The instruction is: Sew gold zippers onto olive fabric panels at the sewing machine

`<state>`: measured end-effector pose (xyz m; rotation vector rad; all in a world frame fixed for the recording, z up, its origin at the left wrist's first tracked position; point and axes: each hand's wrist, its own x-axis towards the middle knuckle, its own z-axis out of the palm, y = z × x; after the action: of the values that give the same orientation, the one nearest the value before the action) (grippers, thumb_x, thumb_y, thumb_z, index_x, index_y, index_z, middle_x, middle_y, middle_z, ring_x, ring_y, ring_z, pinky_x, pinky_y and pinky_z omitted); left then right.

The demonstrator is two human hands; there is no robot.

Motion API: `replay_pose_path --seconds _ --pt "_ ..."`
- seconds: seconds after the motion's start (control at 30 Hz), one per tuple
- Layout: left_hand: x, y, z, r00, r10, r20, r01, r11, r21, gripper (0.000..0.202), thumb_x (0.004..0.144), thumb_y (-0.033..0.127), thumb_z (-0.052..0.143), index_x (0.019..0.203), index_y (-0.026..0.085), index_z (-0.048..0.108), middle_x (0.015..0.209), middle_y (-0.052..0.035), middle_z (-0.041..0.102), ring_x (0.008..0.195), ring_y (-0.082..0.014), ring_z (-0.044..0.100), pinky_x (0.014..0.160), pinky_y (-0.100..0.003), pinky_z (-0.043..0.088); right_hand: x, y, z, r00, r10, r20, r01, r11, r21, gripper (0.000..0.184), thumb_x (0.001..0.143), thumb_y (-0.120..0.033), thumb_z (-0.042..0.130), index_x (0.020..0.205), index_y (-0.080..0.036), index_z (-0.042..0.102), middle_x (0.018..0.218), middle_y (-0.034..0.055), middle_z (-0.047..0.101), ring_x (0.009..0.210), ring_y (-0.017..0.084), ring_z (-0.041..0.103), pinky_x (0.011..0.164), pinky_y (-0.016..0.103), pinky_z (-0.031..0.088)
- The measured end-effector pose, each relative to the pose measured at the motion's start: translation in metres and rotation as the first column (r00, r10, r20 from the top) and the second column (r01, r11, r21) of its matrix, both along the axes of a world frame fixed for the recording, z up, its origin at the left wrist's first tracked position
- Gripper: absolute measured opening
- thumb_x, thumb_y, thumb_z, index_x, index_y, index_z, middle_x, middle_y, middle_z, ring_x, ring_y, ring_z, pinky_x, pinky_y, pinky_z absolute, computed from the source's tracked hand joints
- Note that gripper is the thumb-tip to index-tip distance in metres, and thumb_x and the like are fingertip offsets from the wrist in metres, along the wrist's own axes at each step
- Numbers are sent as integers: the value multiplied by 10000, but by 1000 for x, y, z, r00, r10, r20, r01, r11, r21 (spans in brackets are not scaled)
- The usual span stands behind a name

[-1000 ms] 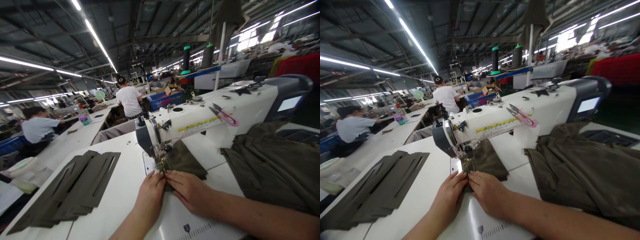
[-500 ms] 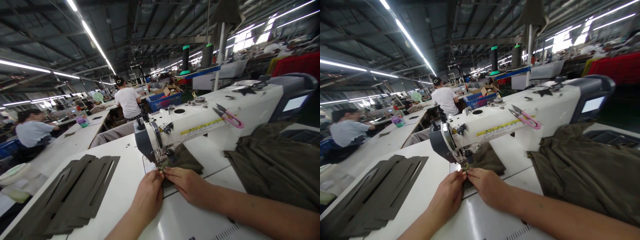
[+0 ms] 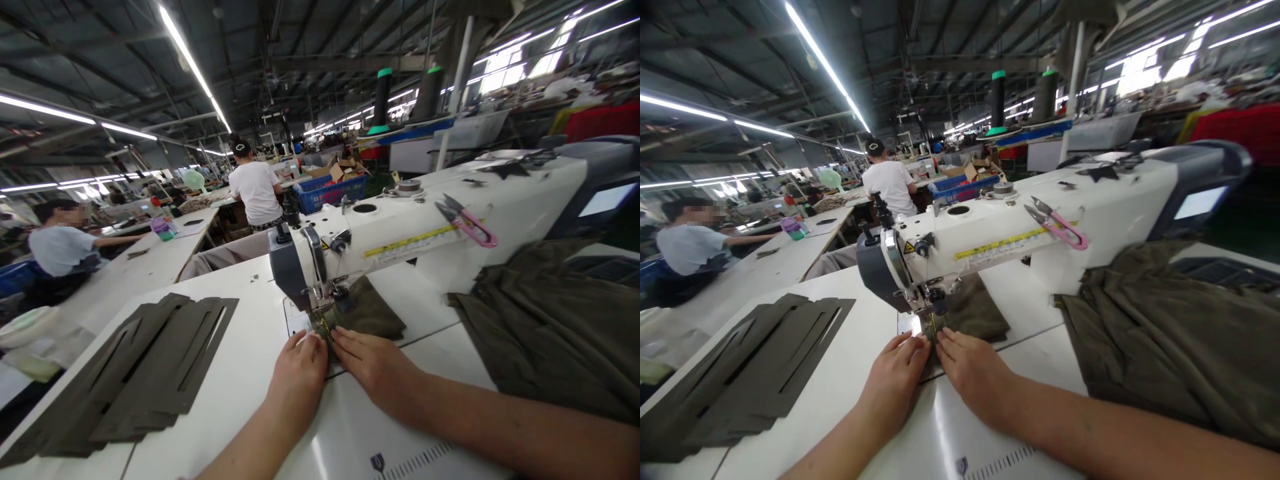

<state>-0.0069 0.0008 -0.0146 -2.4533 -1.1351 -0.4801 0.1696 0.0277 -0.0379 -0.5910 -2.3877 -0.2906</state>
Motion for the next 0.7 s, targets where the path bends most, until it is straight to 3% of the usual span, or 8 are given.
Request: replay_pose_path --seconds 0.17,0.43,0.53,0.7 --pt "-2 9 2 1000 1 17 -2 1000 28 249 859 17 350 955 91 568 844 -99 612 776 -207 609 809 -390 523 -4 9 4 999 -22 49 21 1000 23 273 799 -26 458 996 17 641 1047 183 631 976 255 598 867 327 509" --pt "-7 26 3 987 -46 155 45 999 9 218 877 104 372 903 148 584 805 -79 625 744 -218 595 642 -339 558 -10 25 7 980 -38 197 27 998 59 290 780 -32 540 1055 47 593 1089 213 600 1015 253 571 925 316 462" --pt "-13 28 -1 981 -42 191 43 999 0 226 877 109 375 921 159 591 854 -75 653 780 -210 621 688 -336 562 -11 28 12 983 -44 179 40 999 29 264 793 -14 499 1031 38 602 1051 187 623 973 224 589 898 287 478" --pt "-15 16 -5 990 4 141 -5 1000 4 208 889 137 413 982 170 596 1052 -85 654 982 -248 612 870 -483 492 -9 26 12 999 -30 10 30 999 -37 236 831 -43 459 985 -3 633 1033 157 639 937 204 603 884 268 483"
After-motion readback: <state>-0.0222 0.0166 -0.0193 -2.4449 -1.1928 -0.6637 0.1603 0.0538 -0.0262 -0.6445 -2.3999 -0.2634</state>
